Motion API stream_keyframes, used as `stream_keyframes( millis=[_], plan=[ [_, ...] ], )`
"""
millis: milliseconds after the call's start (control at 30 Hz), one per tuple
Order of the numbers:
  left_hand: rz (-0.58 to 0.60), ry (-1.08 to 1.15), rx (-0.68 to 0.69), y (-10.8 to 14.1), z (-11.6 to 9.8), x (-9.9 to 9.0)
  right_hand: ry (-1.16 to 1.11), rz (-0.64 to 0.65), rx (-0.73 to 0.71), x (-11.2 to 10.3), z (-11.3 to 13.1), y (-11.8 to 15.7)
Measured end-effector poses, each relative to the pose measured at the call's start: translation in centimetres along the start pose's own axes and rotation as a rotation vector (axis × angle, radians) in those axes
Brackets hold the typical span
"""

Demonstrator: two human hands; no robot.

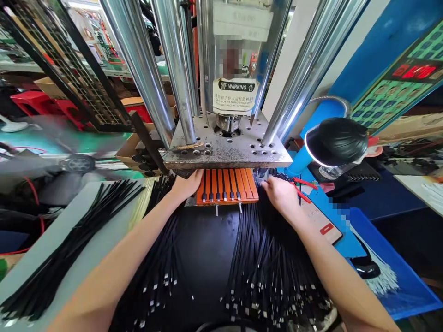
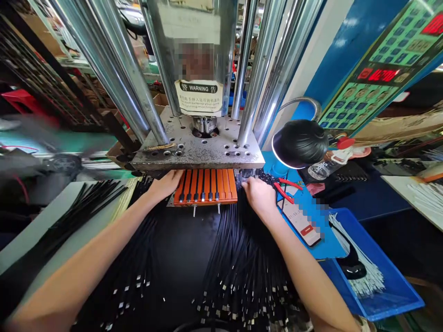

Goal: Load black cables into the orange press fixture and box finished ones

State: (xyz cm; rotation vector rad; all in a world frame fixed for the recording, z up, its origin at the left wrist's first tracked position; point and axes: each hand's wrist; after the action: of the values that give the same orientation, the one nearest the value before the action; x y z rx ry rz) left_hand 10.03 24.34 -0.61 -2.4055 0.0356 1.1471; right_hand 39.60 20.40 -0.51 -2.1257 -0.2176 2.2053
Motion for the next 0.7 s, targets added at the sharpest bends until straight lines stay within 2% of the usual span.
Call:
stream_keyframes(
  millis=[33,100,167,233,367,433,533,633,700],
  plan=[
    [0.015,-0.054,-0.038,1.9,0.6,-0.3,0.105,0.054,0.047,0.3,-0.8,1.1],
    [0.139,-0.200,-0.109,5.2,1.2,-0.2,0.241,0.171,0.102,0.8,-1.9,2.6],
    [0.328,-0.340,-0.168,7.3,1.2,0.3,0.225,0.231,0.119,1.3,-2.2,3.1],
    [0.456,-0.425,-0.225,8.0,1.0,0.5,0.115,0.224,0.139,1.5,-2.4,3.2],
    [0.476,-0.409,-0.285,7.1,1.3,-0.6,-0.231,0.036,0.200,1.0,-2.6,3.3],
    [0.477,-0.363,-0.276,6.9,1.6,-1.1,-0.480,0.002,0.141,0.4,-2.2,3.8],
    [0.461,-0.287,-0.243,7.1,1.5,-0.5,-0.719,0.082,-0.066,-0.5,-0.5,4.6],
    [0.446,-0.254,-0.259,7.4,1.3,0.4,-0.711,0.153,-0.253,-1.8,2.0,5.3],
    [0.417,-0.236,-0.294,7.3,1.3,0.0,-0.678,0.204,-0.351,-2.8,3.6,5.7]
  ],
)
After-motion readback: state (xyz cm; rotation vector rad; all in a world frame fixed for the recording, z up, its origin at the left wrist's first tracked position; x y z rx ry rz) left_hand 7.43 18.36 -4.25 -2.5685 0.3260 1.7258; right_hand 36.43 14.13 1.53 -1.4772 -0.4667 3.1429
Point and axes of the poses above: each hand's wrist, its own y-axis away from the middle knuckle, its own x-axis out of the palm, z = x × y, and after that the axes turned 6 degrees about y, right-handed
